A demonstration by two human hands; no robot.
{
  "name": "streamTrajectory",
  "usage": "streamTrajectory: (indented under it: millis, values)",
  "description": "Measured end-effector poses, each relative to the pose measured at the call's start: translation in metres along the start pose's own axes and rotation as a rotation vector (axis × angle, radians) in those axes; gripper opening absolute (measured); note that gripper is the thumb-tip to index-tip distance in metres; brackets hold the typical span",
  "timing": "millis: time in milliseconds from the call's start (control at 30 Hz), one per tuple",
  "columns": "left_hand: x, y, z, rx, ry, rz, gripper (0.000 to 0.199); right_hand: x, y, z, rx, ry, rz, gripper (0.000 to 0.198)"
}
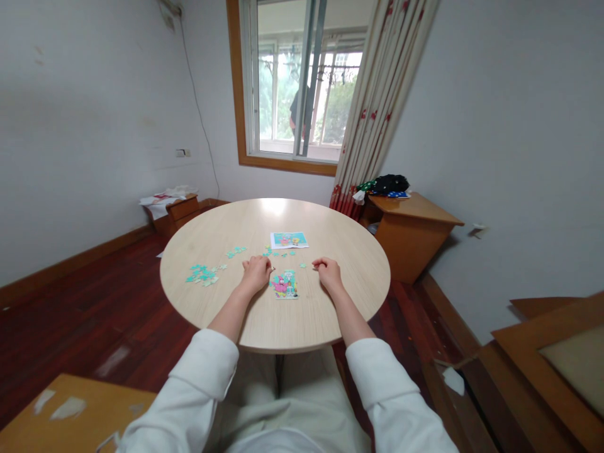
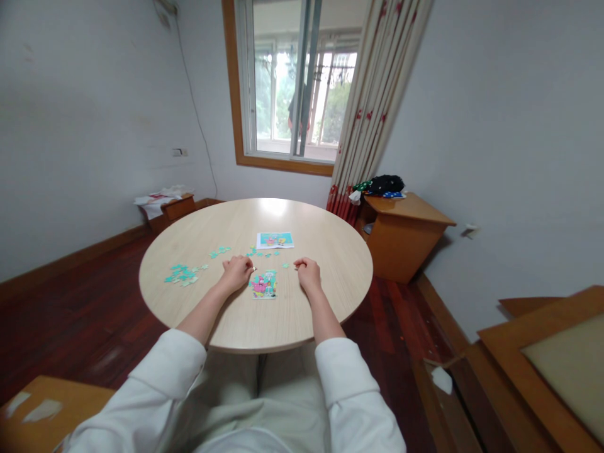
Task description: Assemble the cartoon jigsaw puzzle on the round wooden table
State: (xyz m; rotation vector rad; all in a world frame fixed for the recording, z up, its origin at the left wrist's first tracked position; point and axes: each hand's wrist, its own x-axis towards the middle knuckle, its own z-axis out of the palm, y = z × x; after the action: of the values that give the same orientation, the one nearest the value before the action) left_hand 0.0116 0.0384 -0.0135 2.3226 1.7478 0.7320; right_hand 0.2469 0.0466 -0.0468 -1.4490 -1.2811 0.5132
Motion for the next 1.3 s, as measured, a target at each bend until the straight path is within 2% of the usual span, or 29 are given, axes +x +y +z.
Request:
streamTrajectory:
  millis: [133, 267, 367, 467, 567, 700, 967, 1300]
  values:
    - [0.001, -0.001, 0.002, -0.131, 0.054, 0.015, 0.007, 0.001, 0.002, 0.000, -0.002, -0.005, 0.003, 0.029]
    - [0.009, -0.003, 0.003, -0.517, 0.207, -0.032, 0.009, 0.001, 0.001, 0.000, -0.003, -0.012, 0.004, 0.029]
    - [0.016, -0.007, 0.003, -0.916, 0.366, -0.187, 0.008, 0.001, 0.000, -0.002, -0.004, -0.008, 0.006, 0.029]
    - [0.021, -0.011, 0.002, -1.325, 0.423, -0.386, 0.005, 0.000, 0.000, -0.005, -0.009, -0.009, 0.006, 0.026]
    - [0.022, -0.013, 0.000, -1.567, 0.469, -0.493, 0.005, -0.001, -0.001, -0.007, -0.013, -0.012, 0.005, 0.025]
    - [0.020, -0.011, -0.004, -1.643, 0.446, -0.548, 0.007, -0.001, -0.001, -0.007, -0.008, -0.013, 0.000, 0.026]
    - [0.016, -0.008, -0.009, -1.569, 0.336, -0.584, 0.010, -0.001, 0.000, -0.006, 0.001, -0.014, 0.002, 0.027]
    - [0.013, -0.006, -0.008, -1.483, 0.251, -0.476, 0.008, -0.002, -0.006, -0.007, 0.021, 0.022, -0.004, 0.027]
